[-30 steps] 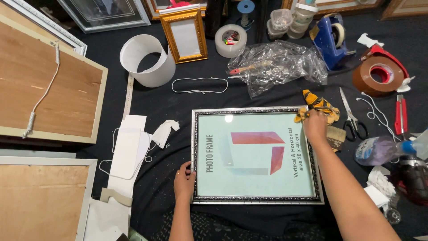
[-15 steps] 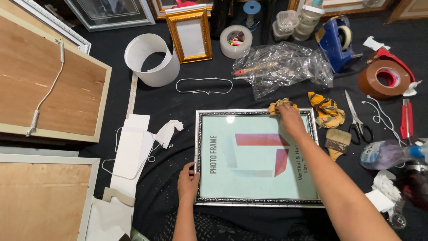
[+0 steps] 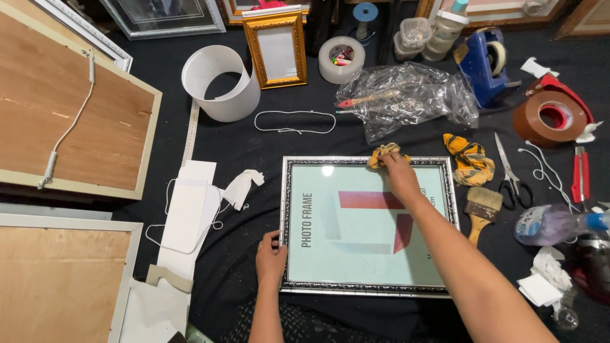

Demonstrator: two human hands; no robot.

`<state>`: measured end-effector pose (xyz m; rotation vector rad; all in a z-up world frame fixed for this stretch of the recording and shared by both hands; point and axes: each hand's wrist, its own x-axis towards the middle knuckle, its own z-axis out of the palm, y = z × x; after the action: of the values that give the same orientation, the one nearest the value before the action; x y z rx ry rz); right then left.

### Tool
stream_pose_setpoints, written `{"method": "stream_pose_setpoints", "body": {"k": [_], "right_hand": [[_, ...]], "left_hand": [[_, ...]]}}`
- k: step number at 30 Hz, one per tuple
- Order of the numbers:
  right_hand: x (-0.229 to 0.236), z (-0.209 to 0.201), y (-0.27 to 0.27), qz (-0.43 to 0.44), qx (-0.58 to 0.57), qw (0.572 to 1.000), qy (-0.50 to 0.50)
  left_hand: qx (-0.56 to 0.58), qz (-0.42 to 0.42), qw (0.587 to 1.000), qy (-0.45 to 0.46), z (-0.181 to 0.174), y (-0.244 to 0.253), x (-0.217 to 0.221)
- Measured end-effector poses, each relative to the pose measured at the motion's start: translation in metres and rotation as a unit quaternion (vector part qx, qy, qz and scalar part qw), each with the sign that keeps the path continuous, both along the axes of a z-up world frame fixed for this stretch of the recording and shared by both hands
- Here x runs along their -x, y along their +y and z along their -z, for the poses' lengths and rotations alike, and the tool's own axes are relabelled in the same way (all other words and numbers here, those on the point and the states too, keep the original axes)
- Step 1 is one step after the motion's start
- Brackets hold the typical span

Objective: The person cleans a glass photo frame with a yellow cloth, wipes the edges and the back, then lifts and tilts the frame.

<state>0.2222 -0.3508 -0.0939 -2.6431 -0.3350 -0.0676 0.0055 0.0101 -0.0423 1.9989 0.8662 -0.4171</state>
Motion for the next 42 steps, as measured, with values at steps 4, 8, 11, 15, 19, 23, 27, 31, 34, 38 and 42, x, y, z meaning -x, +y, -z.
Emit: {"method": "stream_pose_setpoints", "body": {"k": [4, 8, 11, 15, 19, 23, 27, 31, 34, 38, 42], "right_hand": [[0.01, -0.034, -0.029, -0.031, 0.047, 0.998, -0.011], [0.018, -0.008, -0.072, 0.099, 0.107, 0.989, -0.039], [0.019, -0.002, -0.035, 0.146, 0.1, 0.983, -0.054], [0.002, 0.022, 0.059, 0.085, 0.072, 0.982, -0.156], [0.002, 0.014, 0.124, -0.03, 0.034, 0.994, -0.095], [-0.007, 0.038, 0.083, -0.006, 0.079, 0.988, -0.136], [0.01, 0.035, 0.041, 0.179, 0.034, 0.98, -0.075], [0.011, 0.031, 0.103, 0.125, 0.01, 0.982, -0.143], [0.004, 0.026, 0.174, 0.043, -0.057, 0.994, -0.088], [-0.009, 0.027, 0.246, -0.031, -0.001, 0.999, -0.019], [-0.006, 0.024, 0.26, -0.11, 0.043, 0.992, -0.053]], "left_hand": [[0.008, 0.002, 1.0, -0.01, -0.002, 0.001, 0.001], [0.002, -0.013, 1.0, 0.016, -0.009, -0.003, -0.006], [0.0, -0.014, 1.0, 0.02, -0.003, -0.004, -0.006], [0.011, -0.019, 1.0, 0.018, -0.009, -0.004, -0.006], [0.004, -0.02, 1.0, 0.002, -0.012, -0.002, -0.003], [0.012, -0.015, 1.0, 0.001, -0.012, -0.003, -0.002], [0.008, -0.024, 1.0, 0.01, -0.005, -0.005, -0.005], [0.001, -0.029, 1.0, 0.006, -0.001, -0.007, -0.005], [-0.004, -0.029, 1.0, 0.005, -0.002, -0.008, -0.007], [0.001, -0.036, 0.999, -0.001, 0.002, -0.007, -0.006], [0.003, -0.035, 0.999, -0.002, 0.004, -0.006, -0.006]]}}
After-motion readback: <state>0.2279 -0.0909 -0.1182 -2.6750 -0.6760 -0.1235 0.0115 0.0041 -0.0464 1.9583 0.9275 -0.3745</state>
